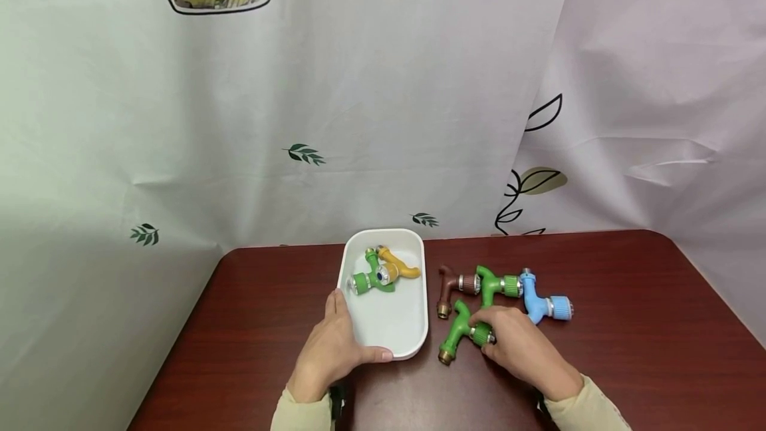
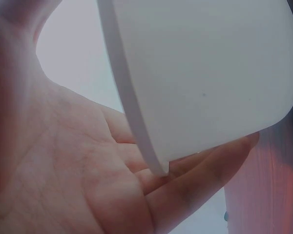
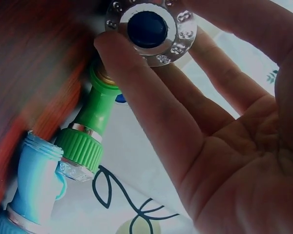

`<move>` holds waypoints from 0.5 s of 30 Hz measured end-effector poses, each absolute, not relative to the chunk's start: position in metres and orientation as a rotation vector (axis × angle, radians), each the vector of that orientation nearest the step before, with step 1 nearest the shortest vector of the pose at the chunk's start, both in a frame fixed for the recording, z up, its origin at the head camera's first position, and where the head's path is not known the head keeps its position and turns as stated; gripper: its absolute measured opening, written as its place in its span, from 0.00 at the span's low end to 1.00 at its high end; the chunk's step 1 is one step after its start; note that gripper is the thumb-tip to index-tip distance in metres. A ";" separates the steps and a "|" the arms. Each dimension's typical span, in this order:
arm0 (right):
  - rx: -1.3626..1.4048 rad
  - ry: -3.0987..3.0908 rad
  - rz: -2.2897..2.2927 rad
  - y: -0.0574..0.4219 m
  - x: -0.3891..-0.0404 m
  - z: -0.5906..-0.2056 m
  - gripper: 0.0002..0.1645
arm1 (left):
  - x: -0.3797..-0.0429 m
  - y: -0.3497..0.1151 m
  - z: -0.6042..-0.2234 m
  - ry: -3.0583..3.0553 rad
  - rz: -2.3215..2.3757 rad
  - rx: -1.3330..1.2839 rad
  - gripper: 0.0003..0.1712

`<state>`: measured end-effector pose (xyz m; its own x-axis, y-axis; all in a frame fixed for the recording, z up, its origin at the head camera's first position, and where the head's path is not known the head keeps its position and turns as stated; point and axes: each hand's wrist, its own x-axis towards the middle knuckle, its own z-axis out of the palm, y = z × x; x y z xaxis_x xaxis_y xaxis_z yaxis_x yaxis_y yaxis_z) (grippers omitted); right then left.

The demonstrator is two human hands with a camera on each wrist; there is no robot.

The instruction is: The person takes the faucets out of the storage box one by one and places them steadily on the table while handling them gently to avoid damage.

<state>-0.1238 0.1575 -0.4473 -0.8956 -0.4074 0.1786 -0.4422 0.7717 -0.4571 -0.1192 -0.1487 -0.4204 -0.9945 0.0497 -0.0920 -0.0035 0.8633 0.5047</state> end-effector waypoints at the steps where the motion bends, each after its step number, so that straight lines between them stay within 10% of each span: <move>1: 0.693 -2.892 0.767 0.157 -0.124 -0.447 0.23 | -0.119 -0.149 -0.421 2.932 0.796 0.034 0.86; 15: 0.641 -2.857 0.729 0.153 -0.118 -0.441 0.24 | -0.119 -0.149 -0.419 2.928 0.798 0.031 0.86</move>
<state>-0.1183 0.1531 -0.4411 -0.9024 -0.3708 0.2195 -0.4306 0.7939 -0.4294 -0.1190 -0.1490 -0.4192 -0.9942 0.0475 -0.0970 -0.0083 0.8619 0.5070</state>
